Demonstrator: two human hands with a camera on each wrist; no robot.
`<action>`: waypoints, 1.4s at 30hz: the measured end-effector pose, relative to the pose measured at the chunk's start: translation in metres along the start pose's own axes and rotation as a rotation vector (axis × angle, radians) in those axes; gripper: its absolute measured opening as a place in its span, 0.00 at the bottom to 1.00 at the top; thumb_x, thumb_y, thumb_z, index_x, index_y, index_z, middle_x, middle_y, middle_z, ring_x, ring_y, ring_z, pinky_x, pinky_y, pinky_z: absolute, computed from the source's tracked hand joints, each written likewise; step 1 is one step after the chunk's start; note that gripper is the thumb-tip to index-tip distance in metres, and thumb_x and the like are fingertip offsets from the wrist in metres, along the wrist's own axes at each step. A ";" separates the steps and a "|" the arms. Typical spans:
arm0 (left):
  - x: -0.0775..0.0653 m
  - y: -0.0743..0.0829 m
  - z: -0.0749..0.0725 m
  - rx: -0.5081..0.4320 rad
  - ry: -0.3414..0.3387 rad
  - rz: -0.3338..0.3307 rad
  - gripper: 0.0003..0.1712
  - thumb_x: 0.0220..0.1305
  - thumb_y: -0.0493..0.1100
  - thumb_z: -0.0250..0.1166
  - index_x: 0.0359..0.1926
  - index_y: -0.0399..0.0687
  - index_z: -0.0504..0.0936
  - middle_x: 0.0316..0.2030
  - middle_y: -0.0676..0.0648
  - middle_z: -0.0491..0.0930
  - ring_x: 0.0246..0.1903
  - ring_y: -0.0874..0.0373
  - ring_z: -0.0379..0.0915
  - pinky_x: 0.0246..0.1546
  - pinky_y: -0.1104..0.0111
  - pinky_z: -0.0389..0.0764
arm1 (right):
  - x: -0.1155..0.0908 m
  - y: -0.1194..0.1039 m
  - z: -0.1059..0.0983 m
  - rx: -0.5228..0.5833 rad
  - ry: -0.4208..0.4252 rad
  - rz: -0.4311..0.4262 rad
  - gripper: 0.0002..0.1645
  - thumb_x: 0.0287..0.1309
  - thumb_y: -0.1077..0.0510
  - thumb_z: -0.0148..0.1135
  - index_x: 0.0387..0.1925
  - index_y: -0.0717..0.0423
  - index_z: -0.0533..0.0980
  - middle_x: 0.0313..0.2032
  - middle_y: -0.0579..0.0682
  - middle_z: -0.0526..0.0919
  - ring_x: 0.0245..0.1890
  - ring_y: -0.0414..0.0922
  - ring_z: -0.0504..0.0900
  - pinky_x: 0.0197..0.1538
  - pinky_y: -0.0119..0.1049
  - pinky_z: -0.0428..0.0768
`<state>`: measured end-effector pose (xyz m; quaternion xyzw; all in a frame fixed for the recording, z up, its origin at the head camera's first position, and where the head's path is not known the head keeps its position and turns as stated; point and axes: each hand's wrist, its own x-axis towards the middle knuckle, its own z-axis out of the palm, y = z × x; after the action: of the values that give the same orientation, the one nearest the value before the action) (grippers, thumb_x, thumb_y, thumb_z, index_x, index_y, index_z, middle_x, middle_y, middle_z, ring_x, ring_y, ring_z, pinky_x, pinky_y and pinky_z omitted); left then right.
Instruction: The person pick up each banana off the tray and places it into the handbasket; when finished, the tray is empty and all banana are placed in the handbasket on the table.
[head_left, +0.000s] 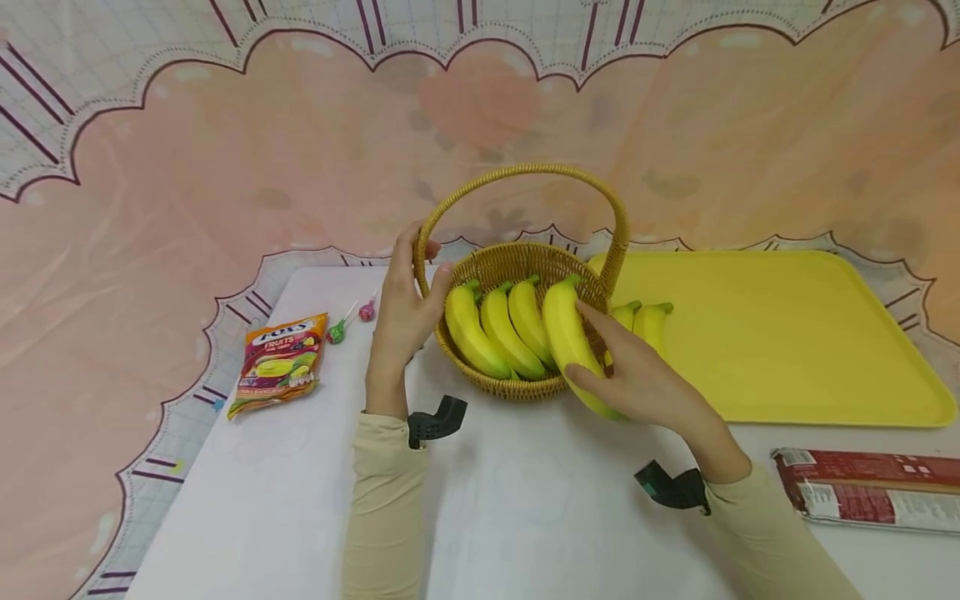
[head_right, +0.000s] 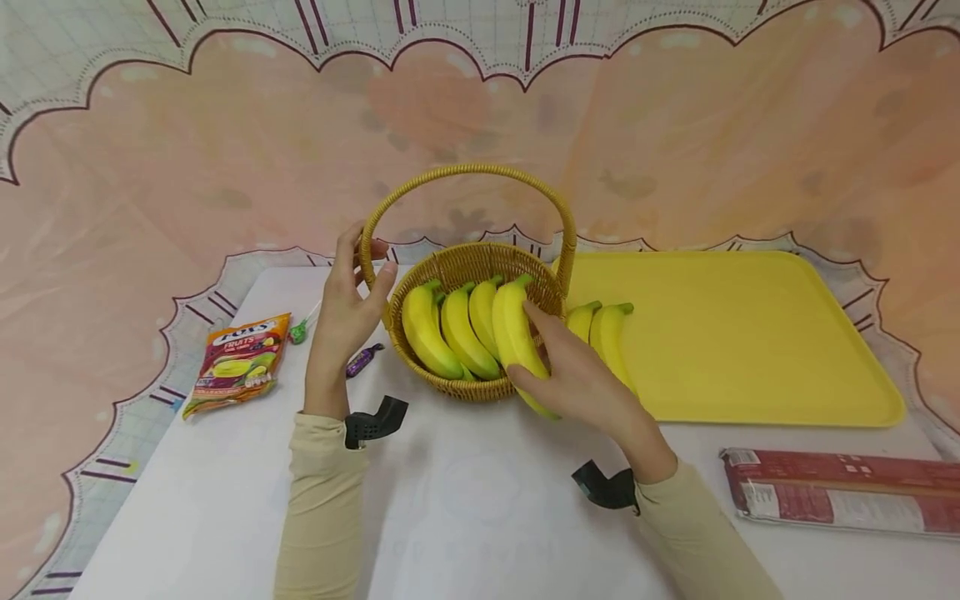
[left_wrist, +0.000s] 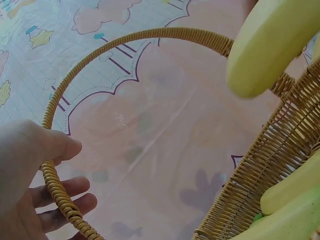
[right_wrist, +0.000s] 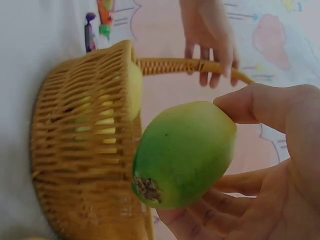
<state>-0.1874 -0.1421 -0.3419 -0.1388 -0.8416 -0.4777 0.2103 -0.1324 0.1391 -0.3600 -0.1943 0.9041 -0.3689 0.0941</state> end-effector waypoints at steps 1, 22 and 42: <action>0.000 -0.001 0.000 -0.001 0.001 0.000 0.30 0.66 0.43 0.57 0.67 0.49 0.59 0.51 0.42 0.72 0.53 0.51 0.67 0.53 0.56 0.68 | 0.006 -0.002 0.000 -0.006 -0.008 -0.007 0.50 0.60 0.42 0.58 0.74 0.51 0.44 0.66 0.54 0.63 0.52 0.49 0.73 0.48 0.44 0.77; 0.000 -0.001 -0.001 -0.019 -0.017 0.001 0.30 0.67 0.43 0.57 0.67 0.52 0.59 0.51 0.43 0.71 0.54 0.48 0.67 0.55 0.55 0.67 | 0.129 -0.029 0.014 -0.191 -0.366 0.071 0.55 0.61 0.45 0.53 0.72 0.65 0.33 0.69 0.62 0.58 0.58 0.51 0.73 0.62 0.44 0.69; -0.001 -0.003 -0.002 -0.016 -0.028 -0.008 0.31 0.66 0.43 0.57 0.68 0.55 0.58 0.51 0.45 0.71 0.55 0.53 0.67 0.57 0.55 0.68 | 0.138 -0.030 0.024 -0.187 -0.479 0.098 0.59 0.62 0.35 0.50 0.72 0.60 0.27 0.71 0.61 0.53 0.68 0.52 0.62 0.70 0.46 0.59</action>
<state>-0.1872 -0.1453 -0.3442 -0.1437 -0.8413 -0.4832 0.1952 -0.2419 0.0461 -0.3602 -0.2397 0.8945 -0.2223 0.3049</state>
